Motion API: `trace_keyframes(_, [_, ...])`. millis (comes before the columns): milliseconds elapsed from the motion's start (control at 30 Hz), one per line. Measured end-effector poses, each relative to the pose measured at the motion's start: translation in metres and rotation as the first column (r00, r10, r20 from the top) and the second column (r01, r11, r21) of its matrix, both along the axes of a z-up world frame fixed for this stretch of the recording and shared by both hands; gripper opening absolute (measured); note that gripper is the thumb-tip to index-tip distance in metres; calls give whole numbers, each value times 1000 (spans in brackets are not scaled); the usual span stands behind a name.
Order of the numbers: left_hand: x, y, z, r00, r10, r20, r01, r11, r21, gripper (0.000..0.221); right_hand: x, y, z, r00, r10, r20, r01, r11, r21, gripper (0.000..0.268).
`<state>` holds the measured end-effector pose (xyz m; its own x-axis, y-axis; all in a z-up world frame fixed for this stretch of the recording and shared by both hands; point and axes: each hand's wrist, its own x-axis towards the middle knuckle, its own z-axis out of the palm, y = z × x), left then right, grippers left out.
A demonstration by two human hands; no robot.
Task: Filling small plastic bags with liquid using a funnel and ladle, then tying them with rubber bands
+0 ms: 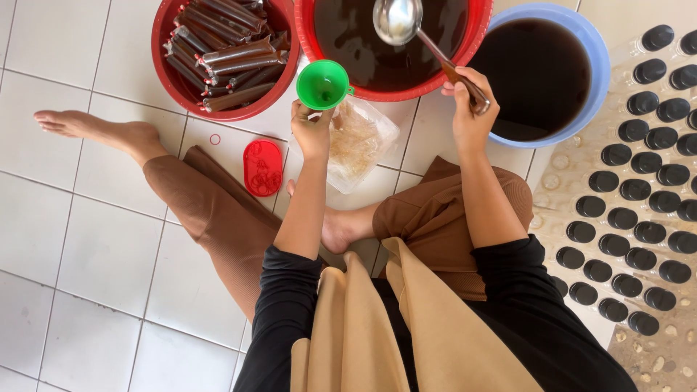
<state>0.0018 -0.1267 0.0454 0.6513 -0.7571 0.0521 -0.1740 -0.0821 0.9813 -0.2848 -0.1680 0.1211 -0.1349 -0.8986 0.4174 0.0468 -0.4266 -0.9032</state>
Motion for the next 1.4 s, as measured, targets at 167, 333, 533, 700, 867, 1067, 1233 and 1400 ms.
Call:
trace_keyframes(167, [-5,-1,-2,1000,-7,9,7,1000,11,14,1,-8,-13,997,-20,-76,31,988,148,15])
trace_keyframes(333, [-4,-1,-7,1000,-17,23,17,1000,-21,16,7,-6,-12,994,-6,-111,28,981,191,13])
trace_keyframes(533, [-4,1,1,1000,-15,21,14,1000,12,15,11,1,-6,994,52,-99,-26,969,247,15])
trace_keyframes(700, [-5,1,5,999,-42,18,40,997,73,16,10,-1,-5,996,9,-93,9,982,190,17])
trace_keyframes(867, [-10,-3,14,999,-34,2,34,990,138,14,5,-5,-1,998,-11,-55,21,983,182,12])
trace_keyframes(1067, [-11,-12,19,998,-60,32,55,986,155,19,8,-7,38,999,49,-7,-48,993,108,19])
trace_keyframes(1233, [-16,-16,24,997,-75,6,73,979,193,23,6,-5,67,996,94,13,-94,995,18,20])
trace_keyframes(1400, [-19,-21,19,996,-87,27,79,976,203,27,2,10,97,990,137,-35,-137,991,0,24])
